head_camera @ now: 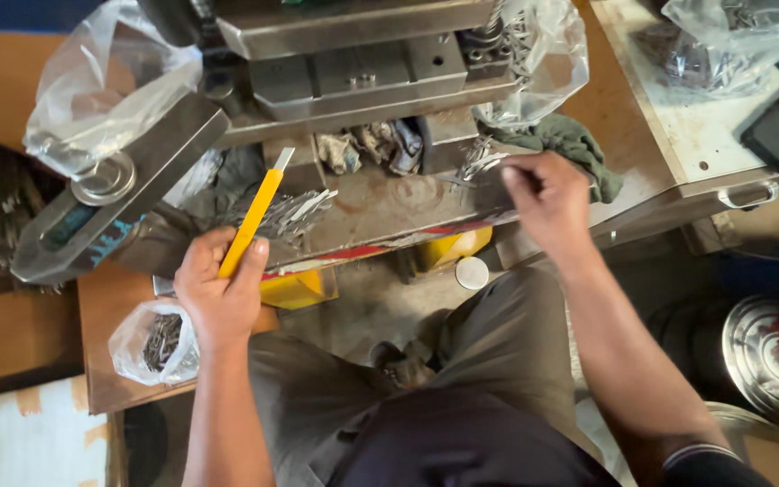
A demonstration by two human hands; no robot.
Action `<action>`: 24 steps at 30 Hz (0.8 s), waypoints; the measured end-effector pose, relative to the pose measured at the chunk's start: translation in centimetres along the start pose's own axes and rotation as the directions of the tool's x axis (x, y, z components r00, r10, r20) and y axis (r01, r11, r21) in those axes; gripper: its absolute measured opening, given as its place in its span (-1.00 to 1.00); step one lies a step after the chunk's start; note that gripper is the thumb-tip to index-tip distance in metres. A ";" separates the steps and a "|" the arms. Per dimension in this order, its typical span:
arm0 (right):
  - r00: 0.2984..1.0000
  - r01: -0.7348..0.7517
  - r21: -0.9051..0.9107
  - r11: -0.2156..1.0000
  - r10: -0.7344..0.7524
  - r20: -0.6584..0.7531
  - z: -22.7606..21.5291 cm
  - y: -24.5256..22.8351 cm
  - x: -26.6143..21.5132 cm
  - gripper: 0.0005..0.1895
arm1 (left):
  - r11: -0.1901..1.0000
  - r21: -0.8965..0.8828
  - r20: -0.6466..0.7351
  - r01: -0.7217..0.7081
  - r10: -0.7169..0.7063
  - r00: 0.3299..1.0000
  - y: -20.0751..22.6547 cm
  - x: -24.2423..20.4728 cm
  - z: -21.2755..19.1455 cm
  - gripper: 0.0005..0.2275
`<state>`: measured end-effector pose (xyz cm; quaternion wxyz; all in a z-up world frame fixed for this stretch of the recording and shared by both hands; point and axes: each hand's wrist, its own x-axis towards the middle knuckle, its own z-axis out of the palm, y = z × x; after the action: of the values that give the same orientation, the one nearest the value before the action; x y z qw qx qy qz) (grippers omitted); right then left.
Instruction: The person operates a manual press machine by repeatedly inserting small metal pieces into the die and pressing the lever to shape them. The person uses a yellow utility knife to assist in positioning the pieces and clearing the die area. The finished pieces accumulate on the machine's base.
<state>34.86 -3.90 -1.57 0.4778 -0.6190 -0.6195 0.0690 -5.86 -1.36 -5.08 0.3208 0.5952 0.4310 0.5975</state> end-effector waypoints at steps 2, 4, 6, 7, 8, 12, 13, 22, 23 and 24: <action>0.999 -0.028 0.103 0.994 0.027 0.019 -0.7 0.9 -0.2 -0.89 | 1.000 0.008 0.012 -0.013 0.013 1.000 0.3 0.0 0.0 -0.77; 0.998 0.041 0.097 0.994 -0.046 0.052 -1.2 1.3 -0.2 -0.87 | 0.998 0.057 0.012 -0.029 0.028 1.000 0.5 0.1 0.1 -0.78; 0.992 0.089 0.025 0.996 -0.091 0.093 -1.2 1.1 -0.2 -0.85 | 1.000 0.023 0.014 -0.007 0.007 1.000 0.6 0.2 0.1 -0.78; 0.987 0.112 -0.009 0.994 -0.111 0.117 -1.0 0.9 -0.2 -0.84 | 1.000 0.008 0.014 0.006 -0.006 1.000 0.6 0.2 0.1 -0.78; 0.985 0.115 -0.011 0.993 -0.113 0.133 -0.9 0.5 -0.2 -0.84 | 1.000 -0.007 0.023 0.010 -0.010 1.000 0.6 0.2 0.1 -0.78; 0.972 0.208 -0.013 0.978 -0.205 0.115 -0.1 -1.4 0.2 -0.86 | 0.999 -0.051 0.025 0.009 -0.008 1.000 0.7 0.2 0.1 -0.77; 0.965 0.250 -0.017 0.968 -0.248 0.087 0.0 -1.9 0.4 -0.86 | 0.998 -0.062 0.021 0.003 -0.002 1.000 0.8 0.2 0.3 -0.77; 0.934 0.342 -0.428 0.837 -0.251 0.256 2.5 -4.9 1.9 -0.85 | 0.998 0.051 -0.003 -0.028 0.028 1.000 1.2 0.5 0.5 -0.78; 0.940 0.315 -0.432 0.845 -0.213 0.268 2.6 -5.0 2.1 -0.86 | 0.997 0.066 -0.003 -0.040 0.041 0.999 1.2 0.6 0.5 -0.78; 0.944 0.287 -0.436 0.853 -0.175 0.279 2.8 -5.2 2.2 -0.86 | 0.995 0.081 -0.003 -0.052 0.053 0.999 1.3 0.6 0.5 -0.78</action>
<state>29.87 -1.78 1.58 0.2433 -0.6245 -0.7388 -0.0705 -5.21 -1.30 -3.71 0.2796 0.6174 0.4397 0.5892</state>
